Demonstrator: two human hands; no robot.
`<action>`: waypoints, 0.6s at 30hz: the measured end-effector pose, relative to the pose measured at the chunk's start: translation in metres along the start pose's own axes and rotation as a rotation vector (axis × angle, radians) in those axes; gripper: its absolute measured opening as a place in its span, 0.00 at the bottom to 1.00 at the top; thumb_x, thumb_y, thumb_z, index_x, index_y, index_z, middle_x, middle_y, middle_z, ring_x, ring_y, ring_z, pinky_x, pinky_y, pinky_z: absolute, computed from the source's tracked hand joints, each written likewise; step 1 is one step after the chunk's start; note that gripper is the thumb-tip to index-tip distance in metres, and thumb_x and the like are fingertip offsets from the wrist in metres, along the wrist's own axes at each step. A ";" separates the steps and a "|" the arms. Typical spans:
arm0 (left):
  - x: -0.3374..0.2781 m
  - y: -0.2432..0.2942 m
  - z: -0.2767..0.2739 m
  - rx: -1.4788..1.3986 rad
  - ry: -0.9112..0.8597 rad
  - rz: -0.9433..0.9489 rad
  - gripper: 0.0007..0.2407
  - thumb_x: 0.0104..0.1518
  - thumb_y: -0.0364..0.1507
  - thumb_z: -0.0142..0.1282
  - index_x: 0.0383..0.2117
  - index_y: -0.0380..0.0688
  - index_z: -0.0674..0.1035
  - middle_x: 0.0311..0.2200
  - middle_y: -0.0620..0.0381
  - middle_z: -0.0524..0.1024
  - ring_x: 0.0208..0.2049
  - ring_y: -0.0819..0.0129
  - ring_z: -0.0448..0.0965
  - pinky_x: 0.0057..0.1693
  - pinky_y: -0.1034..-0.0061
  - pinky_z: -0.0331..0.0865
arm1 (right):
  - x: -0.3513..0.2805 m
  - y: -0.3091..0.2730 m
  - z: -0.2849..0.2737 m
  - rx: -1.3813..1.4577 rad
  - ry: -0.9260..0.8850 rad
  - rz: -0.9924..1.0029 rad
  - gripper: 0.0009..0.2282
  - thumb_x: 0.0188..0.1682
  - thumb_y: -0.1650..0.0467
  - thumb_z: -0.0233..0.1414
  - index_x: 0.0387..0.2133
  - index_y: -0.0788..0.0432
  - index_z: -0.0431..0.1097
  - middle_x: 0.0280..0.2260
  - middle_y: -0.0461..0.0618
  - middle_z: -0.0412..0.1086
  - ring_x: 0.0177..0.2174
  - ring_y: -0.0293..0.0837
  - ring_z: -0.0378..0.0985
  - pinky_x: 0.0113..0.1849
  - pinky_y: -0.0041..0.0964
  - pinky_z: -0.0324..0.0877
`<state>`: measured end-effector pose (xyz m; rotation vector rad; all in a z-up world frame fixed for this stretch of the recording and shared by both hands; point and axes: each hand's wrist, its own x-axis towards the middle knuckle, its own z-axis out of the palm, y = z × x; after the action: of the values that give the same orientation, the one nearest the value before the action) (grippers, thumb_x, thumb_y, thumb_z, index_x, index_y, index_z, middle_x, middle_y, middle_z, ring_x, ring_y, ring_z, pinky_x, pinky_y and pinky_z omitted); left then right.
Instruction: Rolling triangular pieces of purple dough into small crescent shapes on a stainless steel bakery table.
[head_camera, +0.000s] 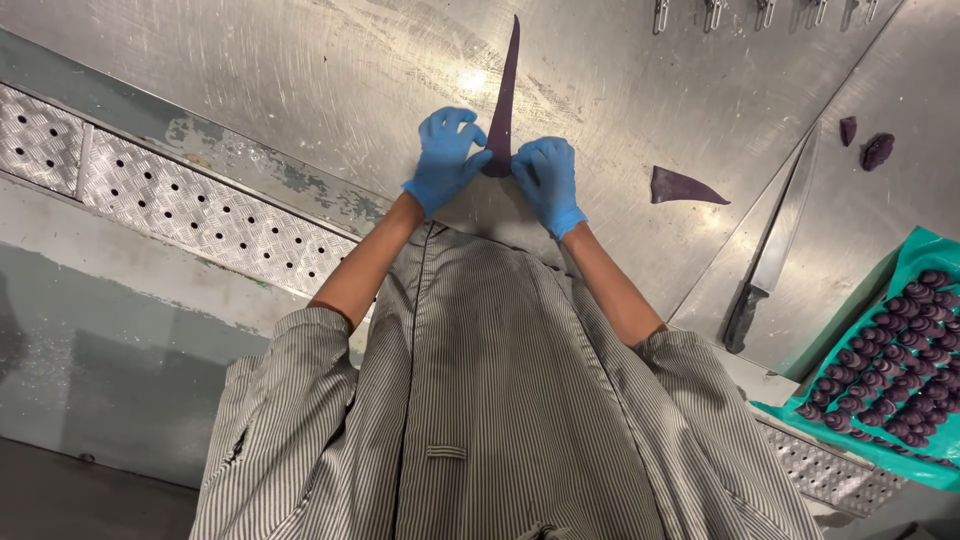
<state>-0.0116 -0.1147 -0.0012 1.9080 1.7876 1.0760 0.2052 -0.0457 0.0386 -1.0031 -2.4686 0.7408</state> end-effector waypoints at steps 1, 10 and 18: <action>-0.007 0.000 -0.001 -0.022 0.017 -0.024 0.10 0.56 0.36 0.64 0.36 0.46 0.79 0.47 0.51 0.72 0.53 0.49 0.68 0.56 0.55 0.60 | -0.005 0.000 -0.004 0.013 0.008 -0.030 0.06 0.48 0.73 0.61 0.34 0.57 0.72 0.39 0.47 0.70 0.44 0.52 0.69 0.50 0.46 0.63; -0.043 -0.009 0.016 -0.022 -0.068 0.132 0.10 0.58 0.29 0.62 0.45 0.48 0.81 0.41 0.62 0.77 0.42 0.61 0.75 0.50 0.64 0.67 | -0.021 0.003 0.002 -0.178 -0.069 -0.181 0.13 0.48 0.70 0.62 0.46 0.57 0.76 0.42 0.45 0.72 0.46 0.49 0.71 0.51 0.45 0.66; -0.024 -0.002 0.006 -0.074 -0.046 0.100 0.10 0.52 0.35 0.69 0.36 0.51 0.82 0.41 0.58 0.73 0.46 0.59 0.72 0.54 0.62 0.63 | -0.006 0.006 0.015 -0.249 -0.128 -0.099 0.10 0.44 0.64 0.66 0.31 0.52 0.74 0.37 0.46 0.69 0.43 0.50 0.69 0.49 0.48 0.63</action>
<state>-0.0071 -0.1353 -0.0136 1.9792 1.6200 1.1059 0.2049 -0.0513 0.0218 -0.9340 -2.7506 0.4884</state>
